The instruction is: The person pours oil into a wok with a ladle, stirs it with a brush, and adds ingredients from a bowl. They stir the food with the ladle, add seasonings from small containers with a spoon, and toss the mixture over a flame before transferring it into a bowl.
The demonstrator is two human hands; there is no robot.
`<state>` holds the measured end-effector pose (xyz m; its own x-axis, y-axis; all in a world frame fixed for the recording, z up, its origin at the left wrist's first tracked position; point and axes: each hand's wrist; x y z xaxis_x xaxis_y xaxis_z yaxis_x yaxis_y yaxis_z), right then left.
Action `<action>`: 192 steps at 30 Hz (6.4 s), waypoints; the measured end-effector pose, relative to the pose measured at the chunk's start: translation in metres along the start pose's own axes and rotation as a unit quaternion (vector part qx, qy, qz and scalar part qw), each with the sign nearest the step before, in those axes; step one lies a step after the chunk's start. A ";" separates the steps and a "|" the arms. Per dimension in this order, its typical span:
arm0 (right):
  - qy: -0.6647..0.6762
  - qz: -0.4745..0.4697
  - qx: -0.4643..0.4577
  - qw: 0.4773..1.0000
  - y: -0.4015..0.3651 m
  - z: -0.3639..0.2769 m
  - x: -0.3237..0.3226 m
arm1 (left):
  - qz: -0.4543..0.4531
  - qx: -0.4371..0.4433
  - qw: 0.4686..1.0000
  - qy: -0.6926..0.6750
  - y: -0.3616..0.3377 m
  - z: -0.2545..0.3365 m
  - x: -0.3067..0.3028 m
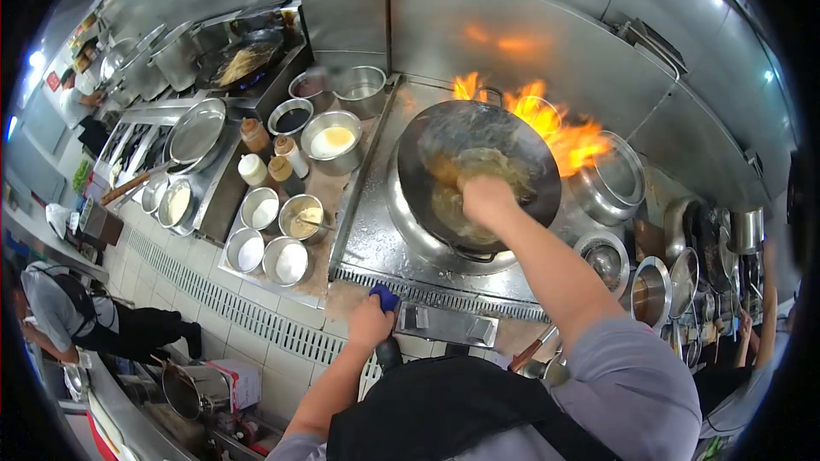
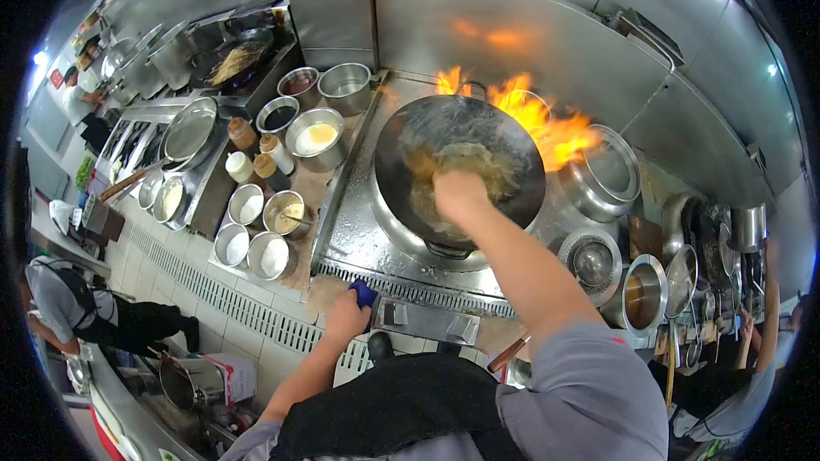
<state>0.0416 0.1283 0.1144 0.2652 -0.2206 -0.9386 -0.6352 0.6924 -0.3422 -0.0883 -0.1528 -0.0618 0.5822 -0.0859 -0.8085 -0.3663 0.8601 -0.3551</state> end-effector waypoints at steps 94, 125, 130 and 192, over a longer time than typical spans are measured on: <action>0.332 0.045 0.105 0.936 -0.239 0.021 0.120 | -0.239 -0.109 0.649 -0.714 0.064 0.160 -0.065; 0.345 0.000 0.010 0.939 -0.256 0.038 0.134 | -0.070 -0.060 0.753 -0.652 0.066 0.145 -0.050; 0.356 -0.004 -0.008 0.935 -0.266 0.033 0.143 | -0.015 -0.077 0.763 -0.642 0.038 0.167 -0.061; 0.408 0.115 -0.178 0.888 0.057 0.020 0.099 | -0.237 -0.120 0.653 -0.710 0.083 0.168 -0.044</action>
<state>0.0461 0.1596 0.0033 -0.4222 -0.6261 -0.6555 -0.8322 0.5544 0.0066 -0.0225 0.0065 0.0228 0.6950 0.3859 0.6066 0.0944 0.7874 -0.6091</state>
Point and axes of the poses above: each hand's wrist, its own y-axis towards the middle knuckle, its own x-axis out of the palm, z = x × y, and after that the axes turned 11 degrees about -z, right-handed
